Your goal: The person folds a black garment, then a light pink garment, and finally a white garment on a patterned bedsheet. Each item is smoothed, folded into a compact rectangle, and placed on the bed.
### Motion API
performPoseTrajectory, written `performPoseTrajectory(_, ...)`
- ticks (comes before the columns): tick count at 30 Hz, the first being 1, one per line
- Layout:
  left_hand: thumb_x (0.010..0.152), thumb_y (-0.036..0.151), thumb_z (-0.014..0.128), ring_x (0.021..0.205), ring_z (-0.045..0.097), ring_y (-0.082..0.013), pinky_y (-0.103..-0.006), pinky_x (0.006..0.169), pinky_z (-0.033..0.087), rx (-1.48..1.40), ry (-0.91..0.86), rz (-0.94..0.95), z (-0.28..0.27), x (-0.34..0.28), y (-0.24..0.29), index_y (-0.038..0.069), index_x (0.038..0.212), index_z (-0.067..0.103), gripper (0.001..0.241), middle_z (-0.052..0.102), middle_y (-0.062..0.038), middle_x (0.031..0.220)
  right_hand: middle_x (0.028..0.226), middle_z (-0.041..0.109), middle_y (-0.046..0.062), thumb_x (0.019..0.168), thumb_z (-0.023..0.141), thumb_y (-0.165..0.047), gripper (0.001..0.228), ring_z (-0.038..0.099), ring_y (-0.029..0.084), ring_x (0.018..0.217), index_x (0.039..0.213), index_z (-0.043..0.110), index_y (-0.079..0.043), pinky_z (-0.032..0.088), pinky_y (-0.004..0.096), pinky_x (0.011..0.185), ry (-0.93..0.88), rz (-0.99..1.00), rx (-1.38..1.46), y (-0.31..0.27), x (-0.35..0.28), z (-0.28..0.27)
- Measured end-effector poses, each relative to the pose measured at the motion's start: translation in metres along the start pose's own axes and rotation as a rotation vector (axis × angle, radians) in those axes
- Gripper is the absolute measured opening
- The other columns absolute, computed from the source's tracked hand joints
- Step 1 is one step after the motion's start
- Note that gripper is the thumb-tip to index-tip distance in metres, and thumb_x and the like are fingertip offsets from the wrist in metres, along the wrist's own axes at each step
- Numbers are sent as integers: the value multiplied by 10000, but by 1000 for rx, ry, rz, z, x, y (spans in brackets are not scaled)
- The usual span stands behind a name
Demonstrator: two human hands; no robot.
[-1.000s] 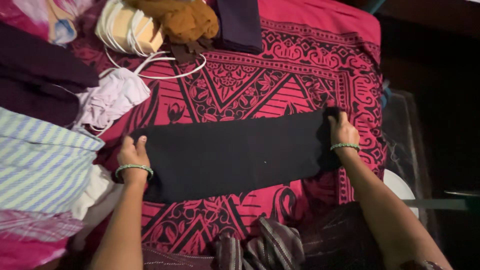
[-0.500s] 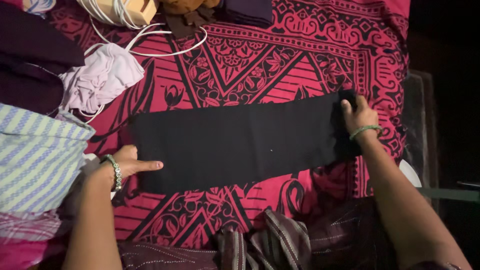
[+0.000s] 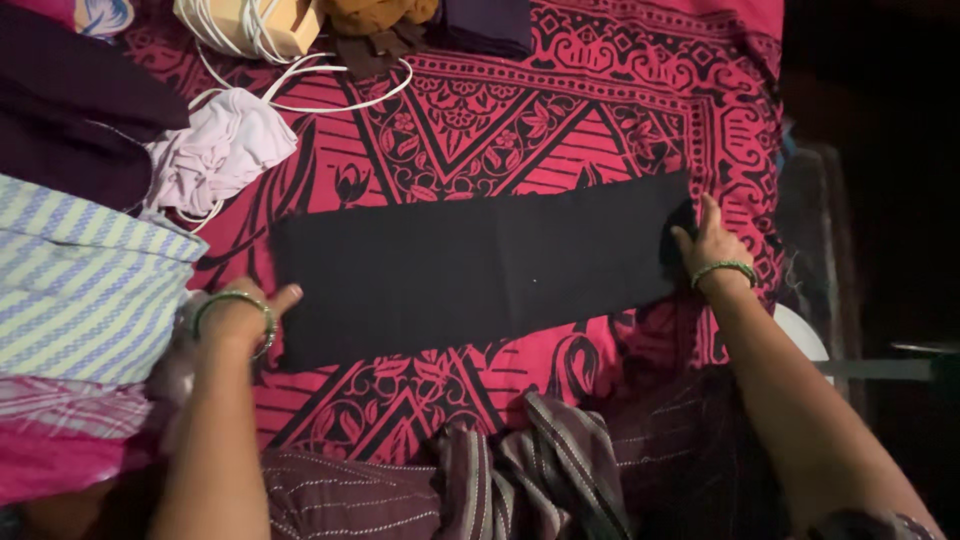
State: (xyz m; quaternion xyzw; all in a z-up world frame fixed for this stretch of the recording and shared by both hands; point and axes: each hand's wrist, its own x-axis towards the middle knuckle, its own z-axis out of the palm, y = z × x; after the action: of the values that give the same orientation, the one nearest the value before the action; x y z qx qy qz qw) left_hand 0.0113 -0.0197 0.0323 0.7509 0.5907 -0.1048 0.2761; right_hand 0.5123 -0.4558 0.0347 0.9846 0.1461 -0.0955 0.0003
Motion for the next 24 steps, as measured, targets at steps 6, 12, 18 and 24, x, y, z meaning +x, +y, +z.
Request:
performPoseTrajectory(6, 765, 247, 837, 1257, 562, -372, -462, 1094, 439, 78, 503, 991, 42, -67, 104, -10, 1199, 677, 529, 646, -208, 1299, 1405, 607, 160, 1043, 437, -500, 625, 681, 481, 1041, 1622, 234, -376, 536, 594, 859, 73, -206, -95, -4, -23, -2)
performPoseTrajectory(12, 925, 633, 403, 1503, 170, -399, -581, 1178, 164, 377, 359, 652, 160, -156, 238, -37, 1558, 240, 936, 209, -259, 1659, 1457, 567, 149, 1067, 412, -466, 596, 660, 471, 1106, 1625, 220, -391, 524, 577, 917, 0, -191, -82, -4, -15, 5)
performPoseTrajectory(18, 1002, 458, 611, 1248, 573, -409, -525, 1083, 463, -485, -521, 1386, 220, -267, 289, 15, 1416, 507, 615, 593, -251, 1334, 1499, 522, 137, 1018, 446, -483, 692, 626, 464, 1164, 1632, 133, -411, 505, 563, 946, -117, -248, -37, 3, -4, -9)
performPoseTrajectory(24, 814, 532, 678, 1306, 484, -368, -581, 992, 443, 232, 448, 1364, 160, -130, 227, 177, 1369, 545, 673, 528, -128, 1406, 1495, 546, 113, 1035, 438, -498, 663, 626, 446, 1190, 1630, 152, -430, 504, 554, 965, -119, -196, -26, -3, -10, -10)
